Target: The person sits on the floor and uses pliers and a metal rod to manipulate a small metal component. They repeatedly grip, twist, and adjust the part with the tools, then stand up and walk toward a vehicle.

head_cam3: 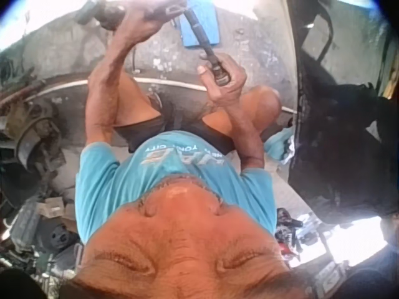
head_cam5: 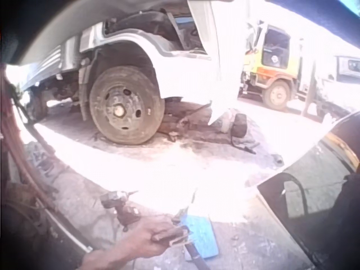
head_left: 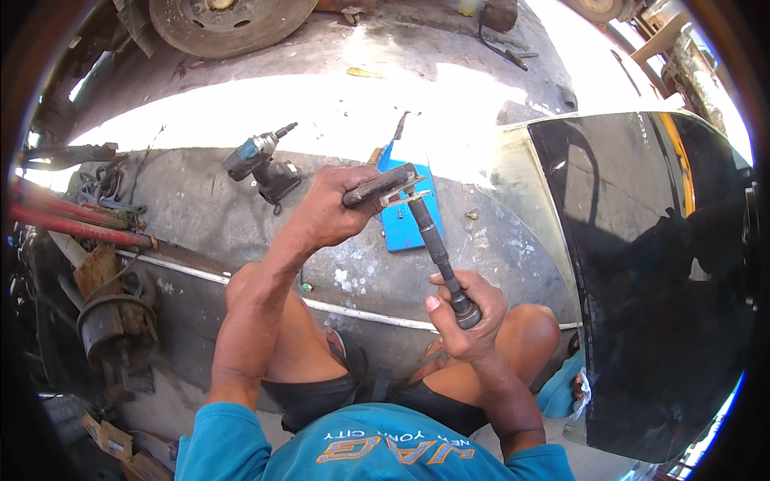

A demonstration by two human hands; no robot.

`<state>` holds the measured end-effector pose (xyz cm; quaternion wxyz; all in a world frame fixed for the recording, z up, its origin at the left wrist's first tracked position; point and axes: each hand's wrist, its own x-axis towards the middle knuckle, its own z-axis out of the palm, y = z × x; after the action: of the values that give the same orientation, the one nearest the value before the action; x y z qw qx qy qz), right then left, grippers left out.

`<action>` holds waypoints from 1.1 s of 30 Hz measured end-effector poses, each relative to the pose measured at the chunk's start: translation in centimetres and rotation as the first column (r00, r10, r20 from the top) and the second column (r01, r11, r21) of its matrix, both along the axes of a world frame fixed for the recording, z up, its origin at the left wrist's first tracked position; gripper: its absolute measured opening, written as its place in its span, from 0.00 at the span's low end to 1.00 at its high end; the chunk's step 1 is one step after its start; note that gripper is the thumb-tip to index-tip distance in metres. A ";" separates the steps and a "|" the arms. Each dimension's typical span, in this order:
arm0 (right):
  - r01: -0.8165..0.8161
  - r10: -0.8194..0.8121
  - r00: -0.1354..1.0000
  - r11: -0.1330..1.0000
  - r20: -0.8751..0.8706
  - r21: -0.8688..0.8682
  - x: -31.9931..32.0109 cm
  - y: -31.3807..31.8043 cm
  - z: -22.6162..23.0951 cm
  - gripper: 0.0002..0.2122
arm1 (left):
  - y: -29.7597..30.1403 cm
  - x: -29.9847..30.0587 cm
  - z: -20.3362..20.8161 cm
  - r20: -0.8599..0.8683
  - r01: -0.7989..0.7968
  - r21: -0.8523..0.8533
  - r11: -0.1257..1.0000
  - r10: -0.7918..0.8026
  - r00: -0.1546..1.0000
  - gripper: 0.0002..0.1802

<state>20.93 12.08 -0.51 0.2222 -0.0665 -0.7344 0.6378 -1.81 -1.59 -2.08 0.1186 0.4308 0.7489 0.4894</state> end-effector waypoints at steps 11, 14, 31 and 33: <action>0.072 -0.047 0.996 0.931 -0.076 0.358 0.2 0.5 0.5 0.12 | -0.5 -0.2 0.7 -0.112 0.064 0.201 0.978 -0.042 0.993 0.12; -0.064 0.065 0.998 0.984 -0.002 -0.165 0.2 0.2 0.2 0.12 | -0.6 -0.2 0.5 -0.077 0.063 0.148 0.987 -0.051 0.996 0.13; 0.149 -0.026 0.967 0.865 -0.254 0.479 -0.4 0.3 -0.7 0.11 | -0.9 -0.6 -0.3 -0.146 0.086 0.238 0.967 -0.052 0.988 0.23; -0.117 0.111 0.987 0.992 -0.120 -0.042 -0.1 0.0 -0.9 0.10 | -0.7 -0.6 -0.7 -0.168 0.085 0.261 0.962 -0.041 0.985 0.22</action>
<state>20.83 12.09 -1.46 0.2264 0.0079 -0.7070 0.6699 -2.40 -2.29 -2.79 0.0141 0.5046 0.6692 0.5454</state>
